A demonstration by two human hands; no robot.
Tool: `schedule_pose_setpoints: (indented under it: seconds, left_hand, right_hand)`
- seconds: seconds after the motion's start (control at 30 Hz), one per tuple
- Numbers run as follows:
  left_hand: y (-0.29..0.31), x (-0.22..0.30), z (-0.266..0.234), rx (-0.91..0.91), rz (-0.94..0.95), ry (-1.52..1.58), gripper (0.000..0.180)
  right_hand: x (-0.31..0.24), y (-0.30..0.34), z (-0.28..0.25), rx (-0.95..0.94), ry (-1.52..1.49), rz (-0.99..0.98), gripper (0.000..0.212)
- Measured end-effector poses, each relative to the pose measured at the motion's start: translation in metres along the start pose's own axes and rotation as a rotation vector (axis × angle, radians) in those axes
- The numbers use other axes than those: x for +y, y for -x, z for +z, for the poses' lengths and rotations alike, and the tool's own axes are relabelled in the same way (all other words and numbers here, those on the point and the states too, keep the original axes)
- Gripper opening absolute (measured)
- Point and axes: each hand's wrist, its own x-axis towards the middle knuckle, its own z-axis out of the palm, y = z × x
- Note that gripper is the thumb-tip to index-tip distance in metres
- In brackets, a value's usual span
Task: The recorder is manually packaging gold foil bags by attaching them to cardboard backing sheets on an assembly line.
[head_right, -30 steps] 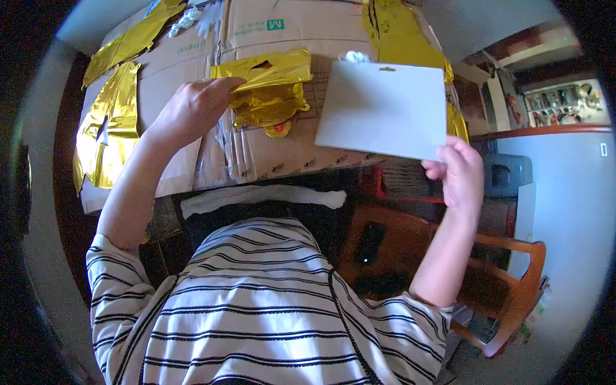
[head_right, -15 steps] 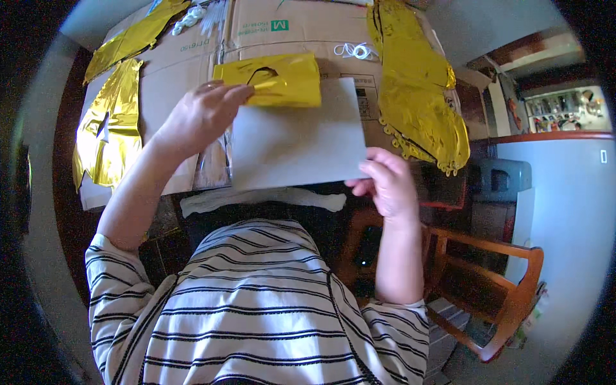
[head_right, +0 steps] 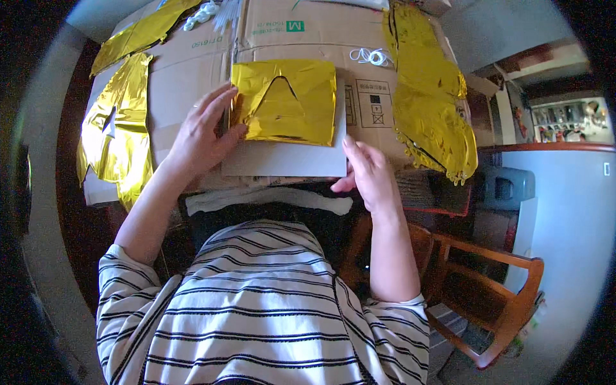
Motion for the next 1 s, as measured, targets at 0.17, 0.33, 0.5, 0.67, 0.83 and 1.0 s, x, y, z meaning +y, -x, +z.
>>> schedule_pose_setpoints:
  seconds: [0.17, 0.33, 0.5, 0.67, 0.83, 1.0]
  left_hand:
    - [0.003, 0.0, 0.01, 0.045, 0.057, -0.066, 0.065]
    - [0.003, 0.001, 0.009, 0.035, 0.053, -0.048, 0.067]
    - [0.019, 0.015, 0.002, 0.117, -0.046, 0.196, 0.06]
    - [0.075, 0.041, -0.006, 0.124, -0.299, 0.502, 0.052]
    - [0.1, 0.071, -0.013, -0.102, -0.587, 0.848, 0.062]
    - [0.111, 0.077, -0.005, -0.055, -0.653, 0.951, 0.069]
  right_hand:
    - [-0.031, -0.016, 0.012, 0.141, 0.195, -0.047, 0.041]
    - [-0.041, -0.027, 0.012, 0.12, 0.386, -0.066, 0.034]
    - [-0.022, -0.012, 0.003, 0.087, 0.196, -0.075, 0.028]
    - [0.012, 0.04, 0.0, 0.032, -0.046, 0.041, 0.026]
    - [0.053, 0.073, 0.01, 0.008, -0.172, 0.038, 0.029]
    - [0.065, 0.082, 0.012, -0.086, -0.251, -0.006, 0.028]
